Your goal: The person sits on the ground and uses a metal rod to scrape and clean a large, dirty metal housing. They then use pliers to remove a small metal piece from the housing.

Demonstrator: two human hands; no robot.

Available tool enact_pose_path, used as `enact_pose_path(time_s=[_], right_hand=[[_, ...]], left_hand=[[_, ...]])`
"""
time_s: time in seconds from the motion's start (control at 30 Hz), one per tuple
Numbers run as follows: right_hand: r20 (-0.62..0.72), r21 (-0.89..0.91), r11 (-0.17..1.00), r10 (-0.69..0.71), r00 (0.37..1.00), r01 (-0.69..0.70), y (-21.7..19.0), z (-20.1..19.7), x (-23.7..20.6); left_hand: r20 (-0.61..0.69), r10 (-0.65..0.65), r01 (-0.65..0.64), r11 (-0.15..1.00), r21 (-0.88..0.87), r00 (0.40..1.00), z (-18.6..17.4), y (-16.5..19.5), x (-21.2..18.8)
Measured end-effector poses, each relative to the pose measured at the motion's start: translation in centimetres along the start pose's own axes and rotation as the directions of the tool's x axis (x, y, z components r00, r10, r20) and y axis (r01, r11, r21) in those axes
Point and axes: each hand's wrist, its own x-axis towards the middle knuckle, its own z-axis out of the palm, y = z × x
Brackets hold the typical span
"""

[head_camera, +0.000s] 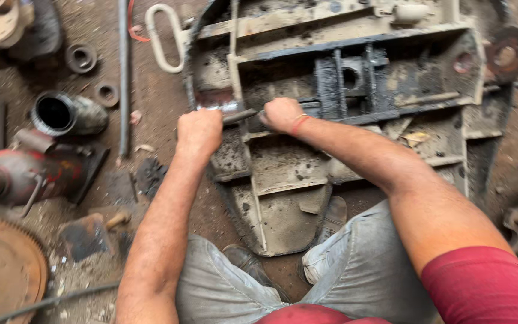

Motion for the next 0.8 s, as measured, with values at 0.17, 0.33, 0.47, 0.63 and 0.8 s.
enact_pose_path(time_s=[0.17, 0.33, 0.47, 0.63, 0.8], right_hand=[[-0.033, 0.113, 0.989, 0.098, 0.995, -0.094, -0.5, 0.0, -0.3], [-0.053, 0.221, 0.975, 0.037, 0.998, -0.025, -0.9, -0.1, -0.9], [-0.081, 0.236, 0.972, 0.027, 0.996, -0.008, -1.0, -0.3, -1.2], [-0.044, 0.304, 0.952, 0.058, 0.997, -0.042, -1.3, -0.5, -1.2], [-0.129, 0.343, 0.937, -0.024, 0.991, 0.067, -0.7, 0.7, -0.8]], left_hand=[[0.058, -0.03, 0.029, 0.999, 0.015, 0.998, -1.0, 0.3, 0.5], [0.234, -0.143, 0.139, 0.99, 0.035, 0.962, -3.5, 0.5, 0.5], [0.231, -0.186, 0.179, 0.983, 0.05, 0.955, -5.1, 0.2, -0.1], [0.232, -0.216, 0.222, 0.975, 0.002, 0.948, -6.0, -0.4, -0.3], [0.222, -0.214, 0.216, 0.976, 0.014, 0.951, -5.9, 0.0, 0.3]])
